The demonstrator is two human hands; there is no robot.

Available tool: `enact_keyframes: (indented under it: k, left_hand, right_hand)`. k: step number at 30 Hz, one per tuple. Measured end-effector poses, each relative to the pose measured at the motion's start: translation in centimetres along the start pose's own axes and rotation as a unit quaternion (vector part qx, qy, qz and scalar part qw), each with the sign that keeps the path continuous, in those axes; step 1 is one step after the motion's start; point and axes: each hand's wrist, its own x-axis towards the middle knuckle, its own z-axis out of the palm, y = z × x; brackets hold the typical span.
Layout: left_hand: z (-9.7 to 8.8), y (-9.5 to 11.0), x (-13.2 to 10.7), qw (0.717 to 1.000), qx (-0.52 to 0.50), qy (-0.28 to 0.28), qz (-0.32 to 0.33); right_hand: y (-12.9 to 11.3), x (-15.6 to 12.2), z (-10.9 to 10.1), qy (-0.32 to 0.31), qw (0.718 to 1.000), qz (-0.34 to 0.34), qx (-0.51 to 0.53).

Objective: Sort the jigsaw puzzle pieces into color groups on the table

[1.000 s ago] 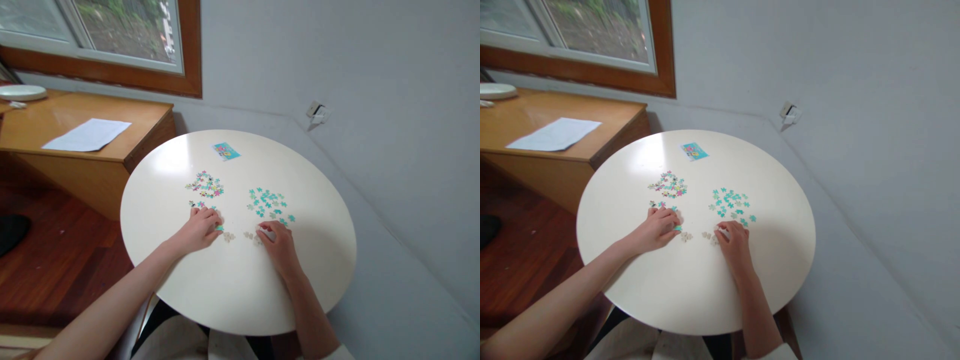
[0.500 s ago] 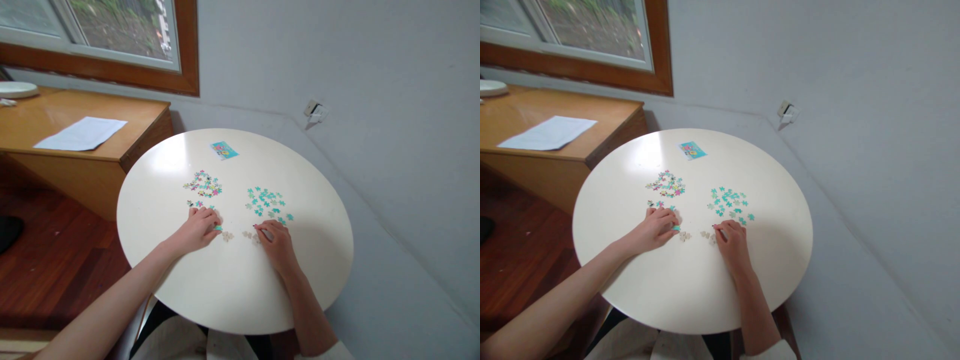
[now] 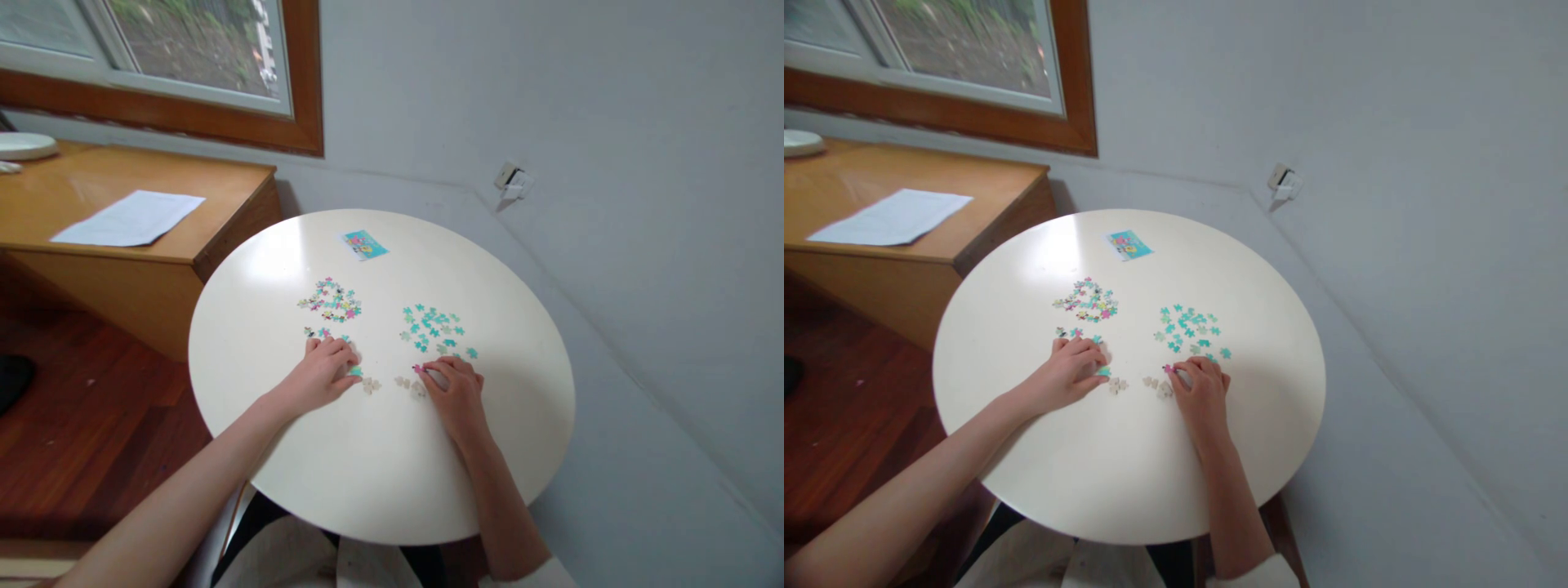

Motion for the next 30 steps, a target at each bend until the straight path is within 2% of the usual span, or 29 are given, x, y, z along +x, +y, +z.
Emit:
enact_keyframes:
  k: [12,22,26,30]
  left_hand:
    - [-0.1,0.1,-0.1,1.0,0.002,-0.004,-0.001]
    - [-0.1,0.0,-0.1,1.0,-0.002,0.005,0.012]
    - [0.0,0.0,-0.1,1.0,0.002,0.007,0.017]
    - [0.0,0.0,-0.1,1.0,0.007,0.006,0.013]
  right_hand:
    - [-0.1,0.2,0.0,-0.038,0.999,0.027,-0.012]
    - [-0.5,0.5,1.0,-0.02,0.999,-0.049,-0.007]
    - [-1.1,1.5,1.8,-0.04,0.997,-0.07,-0.019]
    - [-2.3,3.3,2.9,-0.087,0.992,-0.086,-0.03]
